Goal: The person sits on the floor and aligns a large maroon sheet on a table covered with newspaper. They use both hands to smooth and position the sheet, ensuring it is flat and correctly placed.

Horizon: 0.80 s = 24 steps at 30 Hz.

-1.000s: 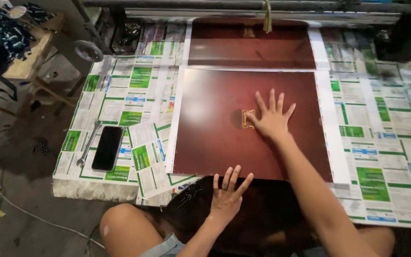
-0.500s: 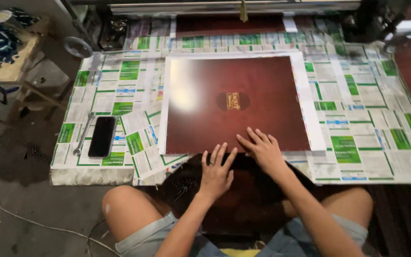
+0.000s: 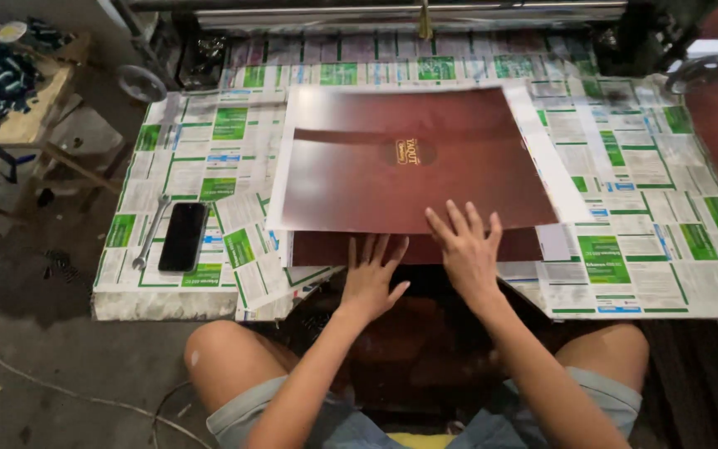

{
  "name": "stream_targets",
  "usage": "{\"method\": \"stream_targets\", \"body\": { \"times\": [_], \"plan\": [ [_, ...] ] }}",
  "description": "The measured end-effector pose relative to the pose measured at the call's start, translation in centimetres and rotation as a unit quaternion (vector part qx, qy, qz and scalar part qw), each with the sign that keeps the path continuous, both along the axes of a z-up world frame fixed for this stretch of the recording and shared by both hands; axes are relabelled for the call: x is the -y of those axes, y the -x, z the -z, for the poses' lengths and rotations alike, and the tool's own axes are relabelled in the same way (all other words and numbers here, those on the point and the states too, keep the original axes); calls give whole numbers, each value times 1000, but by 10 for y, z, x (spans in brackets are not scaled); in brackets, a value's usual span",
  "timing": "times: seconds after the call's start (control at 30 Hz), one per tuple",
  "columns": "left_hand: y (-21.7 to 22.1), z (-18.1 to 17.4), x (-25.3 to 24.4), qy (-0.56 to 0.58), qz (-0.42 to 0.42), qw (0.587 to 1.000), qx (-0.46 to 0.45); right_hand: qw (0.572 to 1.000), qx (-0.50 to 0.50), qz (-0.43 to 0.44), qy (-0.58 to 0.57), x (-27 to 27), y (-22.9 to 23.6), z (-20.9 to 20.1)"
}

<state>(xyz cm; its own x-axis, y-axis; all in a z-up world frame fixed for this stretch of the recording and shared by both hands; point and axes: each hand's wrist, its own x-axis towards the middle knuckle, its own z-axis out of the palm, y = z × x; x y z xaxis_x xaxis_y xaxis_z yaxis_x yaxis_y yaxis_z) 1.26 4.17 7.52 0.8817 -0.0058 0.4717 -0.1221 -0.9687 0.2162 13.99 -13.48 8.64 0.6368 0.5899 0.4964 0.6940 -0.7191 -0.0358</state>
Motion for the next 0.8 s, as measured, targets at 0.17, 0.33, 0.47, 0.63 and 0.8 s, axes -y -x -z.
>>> {"method": "stream_targets", "body": {
  "times": [0.17, 0.33, 0.47, 0.63, 0.8],
  "plan": [
    [5, 32, -11, -27, -6, 996, -83, 996, -58, -18, 71, -7, 4, 34],
    [3, 29, -6, -26, -21, 998, -44, 989, -115, -1, 94, -15, -18, 34],
    [1, 30, -6, -1, -6, 998, -64, 983, -157, 9, 99, -39, -76, 37],
    [0, 26, -5, 6, -8, 997, -82, 977, -191, 11, 96, -69, -151, 38],
    [-1, 12, -6, 25, -9, 994, -106, 967, -233, 13, 100, -93, -196, 30]
  ]
}}
